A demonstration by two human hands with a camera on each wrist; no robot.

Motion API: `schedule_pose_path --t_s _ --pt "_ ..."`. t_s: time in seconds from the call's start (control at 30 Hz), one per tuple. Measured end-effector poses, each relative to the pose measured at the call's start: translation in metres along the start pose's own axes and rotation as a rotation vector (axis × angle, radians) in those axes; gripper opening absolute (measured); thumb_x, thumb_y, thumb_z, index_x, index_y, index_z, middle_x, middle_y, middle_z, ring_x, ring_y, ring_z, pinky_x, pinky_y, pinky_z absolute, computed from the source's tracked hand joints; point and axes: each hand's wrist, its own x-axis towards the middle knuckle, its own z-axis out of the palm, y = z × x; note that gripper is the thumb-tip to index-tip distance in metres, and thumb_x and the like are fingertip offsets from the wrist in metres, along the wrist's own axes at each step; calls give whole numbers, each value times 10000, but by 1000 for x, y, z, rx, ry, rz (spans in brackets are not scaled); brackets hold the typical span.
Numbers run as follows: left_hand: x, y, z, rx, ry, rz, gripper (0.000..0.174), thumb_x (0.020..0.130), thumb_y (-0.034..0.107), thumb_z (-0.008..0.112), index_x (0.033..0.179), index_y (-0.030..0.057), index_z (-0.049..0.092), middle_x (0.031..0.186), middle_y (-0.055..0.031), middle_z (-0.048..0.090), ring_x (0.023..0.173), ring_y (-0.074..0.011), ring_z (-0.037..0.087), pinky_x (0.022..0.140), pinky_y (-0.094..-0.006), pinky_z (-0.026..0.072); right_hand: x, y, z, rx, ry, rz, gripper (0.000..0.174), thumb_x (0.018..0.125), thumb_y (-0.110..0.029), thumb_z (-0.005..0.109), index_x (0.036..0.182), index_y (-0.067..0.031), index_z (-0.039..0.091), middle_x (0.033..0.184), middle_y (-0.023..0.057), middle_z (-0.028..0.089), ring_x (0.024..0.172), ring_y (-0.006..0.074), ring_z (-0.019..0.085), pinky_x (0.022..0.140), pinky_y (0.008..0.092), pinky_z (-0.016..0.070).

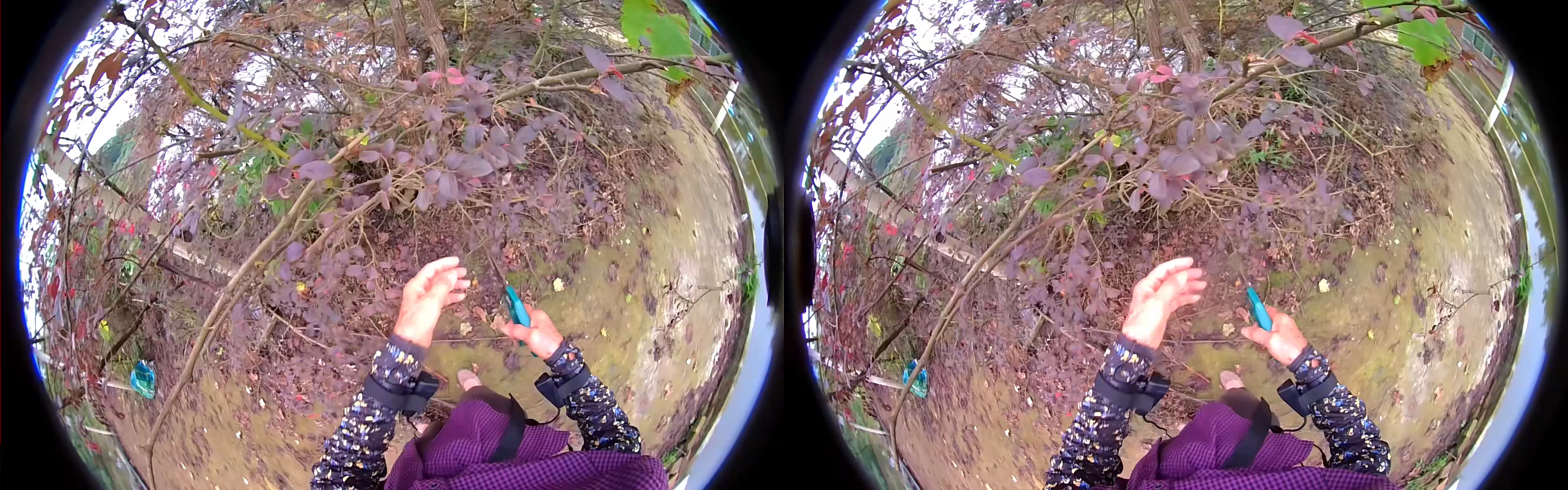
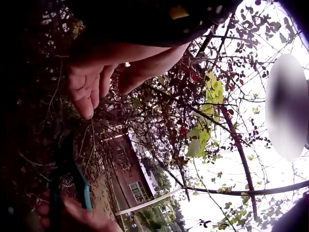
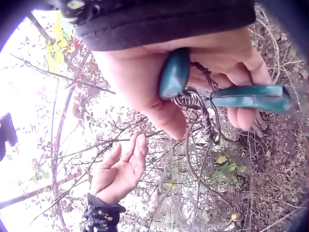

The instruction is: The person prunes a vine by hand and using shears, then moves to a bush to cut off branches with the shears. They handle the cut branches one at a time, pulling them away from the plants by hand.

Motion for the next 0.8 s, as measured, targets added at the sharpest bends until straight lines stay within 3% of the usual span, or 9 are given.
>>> schedule_pose_path --t_s 0.1,0.3,0.4,0.43,0.5,0.6,0.67,0.77,0.8 --pt "54 -22 2 -420 -75 -139 430 920 218 500 1283 17 386 1216 -206 504 1075 -304 541 935 -407 440 6 1 -16 31 42 -39 422 727 -271 694 994 23 551 755 56 593 700 162 549 661 297 438" --pt "142 -37 12 -759 -32 -181 661 917 317 496 1380 35 117 1311 -236 368 1185 -328 434 994 -423 393 18 -72 -67 -212 148 -156 543 719 -245 697 1137 45 506 774 69 605 730 163 577 683 296 462" --pt "169 -43 11 -992 -8 -108 366 918 298 506 1165 41 422 1166 -156 509 1137 -289 491 957 -408 425 47 -94 -93 -338 165 -248 524 723 -270 689 1100 47 511 785 80 607 725 175 582 687 303 467" --pt "167 -40 11 -1013 -45 -89 220 917 274 515 1005 73 512 987 -81 575 994 -244 560 882 -395 462 58 -103 -99 -437 121 -217 482 723 -285 687 1034 44 521 766 77 602 714 170 574 668 304 460" --pt "165 -51 4 -986 -3 -66 202 915 268 521 991 81 522 911 -56 567 910 -224 563 844 -387 470 85 -107 -112 -500 38 -200 396 724 -328 682 833 23 534 668 67 568 651 160 540 599 309 426" --pt "148 -65 -12 -820 134 -122 137 899 216 547 978 105 532 774 -7 526 719 -183 538 715 -354 468 115 -108 -105 -272 -210 -352 375 730 -342 679 788 8 558 600 57 538 608 167 524 570 316 405" --pt "134 -72 -18 -772 188 -139 95 899 153 506 841 77 511 711 -28 536 640 -178 553 652 -353 476 112 -141 -82 -555 -180 -137 362 732 -343 676 781 -1 568 624 61 564 604 173 537 589 310 427" --pt "119 -63 -19 -721 204 -110 101 887 176 548 890 75 533 728 -26 568 626 -150 566 601 -309 478 163 -111 -77 -838 -443 -212 570 855 -362 583 1264 6 436 759 -7 626 627 124 562 685 246 455" --pt "118 -59 -20 -680 219 -109 119 885 190 561 902 75 539 737 -24 576 631 -138 570 590 -292 477 212 -69 -91 -557 -496 -241 558 871 -337 564 1284 7 415 776 -8 630 637 120 565 706 239 455"
